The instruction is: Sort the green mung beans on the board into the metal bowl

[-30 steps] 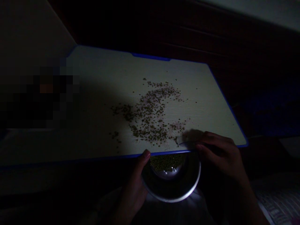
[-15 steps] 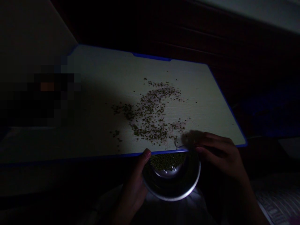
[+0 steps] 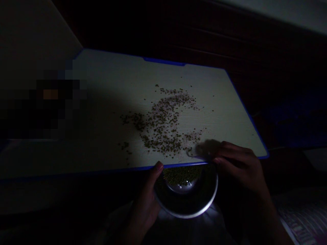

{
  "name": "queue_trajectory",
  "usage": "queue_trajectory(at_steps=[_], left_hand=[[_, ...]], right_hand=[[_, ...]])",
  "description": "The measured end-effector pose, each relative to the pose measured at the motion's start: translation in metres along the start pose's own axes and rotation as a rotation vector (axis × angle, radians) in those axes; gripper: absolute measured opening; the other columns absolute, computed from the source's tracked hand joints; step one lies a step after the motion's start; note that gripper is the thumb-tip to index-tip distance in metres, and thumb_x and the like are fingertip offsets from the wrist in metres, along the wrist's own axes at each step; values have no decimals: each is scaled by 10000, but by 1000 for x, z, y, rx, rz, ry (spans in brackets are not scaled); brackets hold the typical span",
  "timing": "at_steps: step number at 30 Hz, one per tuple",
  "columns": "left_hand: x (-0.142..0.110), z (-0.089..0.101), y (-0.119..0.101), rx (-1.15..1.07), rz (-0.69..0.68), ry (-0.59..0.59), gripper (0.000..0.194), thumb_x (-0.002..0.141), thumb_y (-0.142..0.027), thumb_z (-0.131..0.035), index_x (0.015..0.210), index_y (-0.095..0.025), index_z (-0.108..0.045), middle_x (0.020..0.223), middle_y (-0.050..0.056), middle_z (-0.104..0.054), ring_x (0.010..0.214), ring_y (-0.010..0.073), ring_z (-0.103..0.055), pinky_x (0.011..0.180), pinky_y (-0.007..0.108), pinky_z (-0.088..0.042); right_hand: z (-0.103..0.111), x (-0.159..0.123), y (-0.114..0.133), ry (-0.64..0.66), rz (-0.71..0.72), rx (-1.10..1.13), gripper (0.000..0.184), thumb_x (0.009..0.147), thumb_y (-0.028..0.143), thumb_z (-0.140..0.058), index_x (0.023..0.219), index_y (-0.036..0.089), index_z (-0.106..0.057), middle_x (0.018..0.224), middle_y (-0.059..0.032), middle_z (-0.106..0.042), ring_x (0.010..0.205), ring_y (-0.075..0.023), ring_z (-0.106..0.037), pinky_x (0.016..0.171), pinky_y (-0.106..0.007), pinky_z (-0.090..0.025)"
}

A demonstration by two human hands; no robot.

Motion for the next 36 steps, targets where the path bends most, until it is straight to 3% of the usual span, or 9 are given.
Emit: queue_trajectory(at_steps=[6, 18, 23, 30, 33, 36], left_hand=[[-3, -3, -2, 5, -22, 19, 181, 1034, -232, -737, 1159, -117, -799, 1236, 139, -878, 1253, 344, -802, 1066, 417, -664], [3, 4, 1, 12, -19, -2, 207, 1022, -267, -766, 1162, -122, -814, 1101, 106, -904, 1129, 339, -845, 1059, 471, -662], [1, 2, -1, 18, -28, -14, 204, 1016, -258, -767, 1157, -121, -822, 1154, 111, -896, 1231, 354, -808, 1095, 464, -646], [0, 1, 0, 22, -26, -17, 276, 1022, -224, -727, 1255, -92, -793, 1245, 151, -873, 1214, 356, -814, 977, 407, -703], [3, -2, 1, 11, -34, 44, 295, 1022, -242, -738, 1249, -64, -796, 1223, 172, -875, 1097, 339, -851, 915, 385, -720], [3, 0, -2, -8, -45, 28, 233, 1017, -221, -741, 1163, -62, -827, 1109, 161, -896, 957, 312, -872, 816, 354, -733]], right_hand=[[2, 2, -3, -51, -41, -48, 143, 959, 180, -807, 1033, 293, -852, 886, 10, -823, 757, -132, -753, 668, -257, -607], [0, 1, 1, 0, -7, 10, 72, 959, 212, -810, 997, 259, -850, 811, 7, -778, 709, -124, -731, 612, -242, -569], [1, 3, 2, -34, -7, -29, 114, 943, 185, -817, 1015, 265, -853, 849, 4, -801, 717, -123, -726, 613, -243, -564], [-3, 3, 2, 1, 3, -10, 82, 969, 213, -807, 1013, 267, -852, 841, 0, -790, 730, -131, -721, 627, -271, -571], [-5, 2, 2, 41, 11, 15, 59, 972, 237, -815, 998, 274, -852, 814, 1, -782, 733, -141, -728, 632, -287, -576], [-5, 1, 1, 69, 8, 40, 39, 976, 278, -816, 986, 290, -852, 835, 7, -800, 743, -144, -751, 645, -288, -591]])
Point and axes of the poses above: each hand's wrist, its own x-axis towards the middle knuckle, its own z-axis out of the back of the hand, y = z × x, the point moved 10 cm from there along x, towards the middle knuckle
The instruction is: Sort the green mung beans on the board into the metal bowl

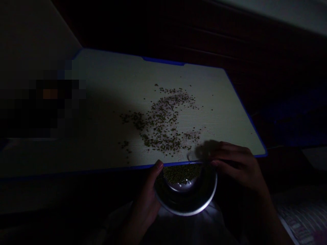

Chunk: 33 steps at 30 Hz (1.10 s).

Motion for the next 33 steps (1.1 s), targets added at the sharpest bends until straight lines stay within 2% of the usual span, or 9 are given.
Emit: queue_trajectory(at_steps=[5, 9, 11, 13, 15, 19, 25, 30, 33], left_hand=[[-4, 1, -1, -28, 14, -53, 123, 1021, -181, -734, 1005, -125, -842, 909, 83, -899, 935, 297, -877, 813, 341, -734], [-7, -3, -2, -3, 17, -20, 131, 1040, -213, -719, 1066, -125, -813, 1183, 129, -891, 1123, 314, -851, 964, 362, -707], [-7, -6, -2, 6, 7, 10, 147, 1029, -230, -745, 1112, -125, -803, 1233, 138, -879, 1200, 326, -825, 1036, 387, -683], [-6, -4, -3, 10, -4, 5, 147, 1021, -226, -759, 1130, -135, -798, 1174, 122, -893, 1231, 330, -814, 1075, 419, -667], [-4, -2, -4, 16, -21, -12, 152, 1019, -221, -764, 1148, -146, -797, 1121, 96, -903, 1253, 326, -805, 1095, 443, -658], [-3, 0, -2, 21, -8, -30, 163, 1046, -242, -735, 1150, -141, -810, 1175, 94, -896, 1240, 318, -811, 1108, 446, -647], [-5, -2, 0, -3, 2, -24, 117, 1032, -213, -740, 1095, -147, -814, 1062, 87, -910, 1106, 309, -856, 1026, 412, -688], [-3, -2, 0, 18, -3, 5, 232, 1043, -258, -737, 1220, -114, -782, 1198, 118, -890, 1177, 319, -835, 1066, 432, -666], [-5, -3, -1, 22, 7, -12, 208, 1043, -258, -736, 1190, -119, -785, 1203, 116, -889, 1206, 327, -825, 1090, 448, -650]], right_hand=[[15, -6, -13, -151, -87, -32, 106, 983, 224, -790, 994, 324, -824, 843, 46, -791, 732, -115, -730, 644, -258, -571], [24, -12, -21, -272, -168, -87, 83, 977, 230, -790, 975, 312, -805, 835, 46, -770, 730, -120, -709, 645, -265, -546], [21, -12, -22, -263, -191, -101, 43, 970, 255, -801, 963, 296, -812, 844, 32, -784, 736, -132, -718, 655, -277, -554], [16, -9, -21, -239, -198, -106, 23, 967, 280, -810, 978, 287, -829, 884, 10, -816, 766, -153, -744, 692, -296, -582], [12, -5, -19, -223, -193, -106, 70, 976, 296, -805, 1030, 286, -847, 951, -14, -846, 818, -175, -773, 745, -316, -613], [5, 0, -15, -183, -161, -93, 107, 980, 283, -804, 1070, 287, -863, 1006, -26, -865, 871, -178, -796, 797, -310, -633], [0, 2, -7, -104, -102, -35, 107, 960, 246, -823, 1041, 299, -869, 918, 2, -842, 778, -136, -761, 699, -263, -604], [2, 2, -6, -88, -89, -11, 81, 957, 248, -825, 1008, 293, -869, 865, 5, -820, 731, -131, -738, 642, -254, -578], [5, 2, -6, -100, -101, -18, 66, 945, 248, -832, 980, 290, -868, 835, 7, -810, 710, -136, -737, 628, -255, -575]])
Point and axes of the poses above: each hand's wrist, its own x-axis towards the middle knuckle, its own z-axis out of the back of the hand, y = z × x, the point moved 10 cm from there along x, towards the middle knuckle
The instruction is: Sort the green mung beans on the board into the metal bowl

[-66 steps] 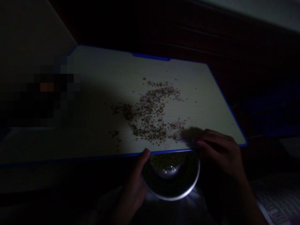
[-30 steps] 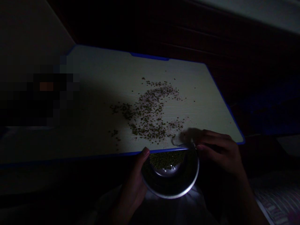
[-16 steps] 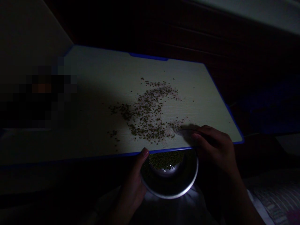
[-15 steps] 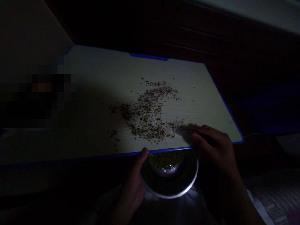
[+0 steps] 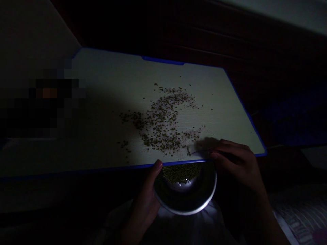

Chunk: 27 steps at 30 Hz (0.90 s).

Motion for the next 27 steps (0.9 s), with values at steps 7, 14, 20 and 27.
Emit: queue_trajectory(at_steps=[7, 14, 20, 27], left_hand=[[0, -4, 0, 7, 9, 22, 285, 1032, -278, -745, 1266, -120, -783, 1253, 125, -876, 1316, 332, -773, 1180, 457, -586], [6, 0, 4, 4, -3, 69, 324, 998, -292, -789, 1270, -116, -778, 1207, 129, -886, 1264, 345, -796, 1169, 465, -592], [5, 1, 4, 16, -15, 66, 378, 991, -292, -799, 1325, -124, -745, 1291, 139, -860, 1325, 350, -761, 1096, 420, -645], [3, 0, 3, 10, -13, 45, 323, 1021, -257, -751, 1308, -109, -754, 1342, 135, -842, 1308, 342, -769, 1082, 387, -655]], right_hand=[[1, 0, -6, -39, -41, -36, 100, 942, 262, -828, 1021, 296, -876, 897, -12, -841, 758, -164, -764, 683, -285, -605], [-3, 3, -2, -27, -34, -27, 83, 949, 253, -816, 992, 284, -881, 904, -22, -845, 789, -168, -776, 710, -299, -618], [-6, 4, 2, 32, -10, 1, 76, 960, 255, -814, 978, 294, -876, 852, -6, -813, 742, -152, -753, 641, -293, -598], [-1, -1, 0, 26, 11, 23, 102, 959, 238, -809, 992, 316, -866, 820, 10, -790, 710, -137, -725, 600, -286, -573]])
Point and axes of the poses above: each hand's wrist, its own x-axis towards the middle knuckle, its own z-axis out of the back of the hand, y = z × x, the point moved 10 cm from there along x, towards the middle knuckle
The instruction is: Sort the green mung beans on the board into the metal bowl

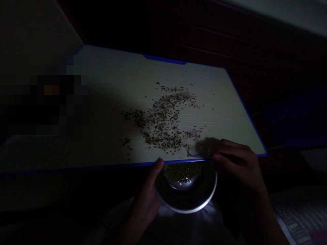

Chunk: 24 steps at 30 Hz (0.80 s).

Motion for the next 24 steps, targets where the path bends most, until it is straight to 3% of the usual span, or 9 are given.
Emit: queue_trajectory(at_steps=[3, 8, 14, 24], left_hand=[[0, 1, -2, -3, -8, -26, 247, 1033, -237, -727, 1242, -117, -781, 1267, 122, -868, 1253, 329, -796, 1050, 367, -668], [-1, -1, -4, -10, 1, -39, 137, 1024, -238, -743, 1051, -127, -818, 913, 88, -885, 1048, 315, -859, 930, 343, -707], [-1, -4, -2, -21, 12, -8, 233, 1023, -244, -739, 1186, -87, -795, 1156, 160, -886, 1183, 357, -824, 1033, 399, -681], [1, 0, 2, -23, 39, 5, 258, 997, -316, -797, 1162, -118, -801, 954, 75, -901, 1087, 328, -852, 1089, 444, -649]], right_hand=[[-3, 1, 0, 12, -5, -14, 86, 947, 244, -821, 977, 310, -867, 829, 9, -796, 709, -139, -733, 599, -287, -575], [1, 1, -4, -69, -30, -58, 117, 960, 211, -809, 1011, 309, -847, 902, 11, -821, 785, -139, -751, 677, -289, -594], [-2, 1, -3, -39, -3, -38, 135, 971, 208, -803, 1035, 320, -844, 903, 19, -812, 794, -128, -741, 680, -278, -585], [-4, 3, 7, 24, 43, -3, 57, 971, 241, -809, 988, 278, -847, 821, 18, -770, 721, -115, -709, 613, -254, -550]])
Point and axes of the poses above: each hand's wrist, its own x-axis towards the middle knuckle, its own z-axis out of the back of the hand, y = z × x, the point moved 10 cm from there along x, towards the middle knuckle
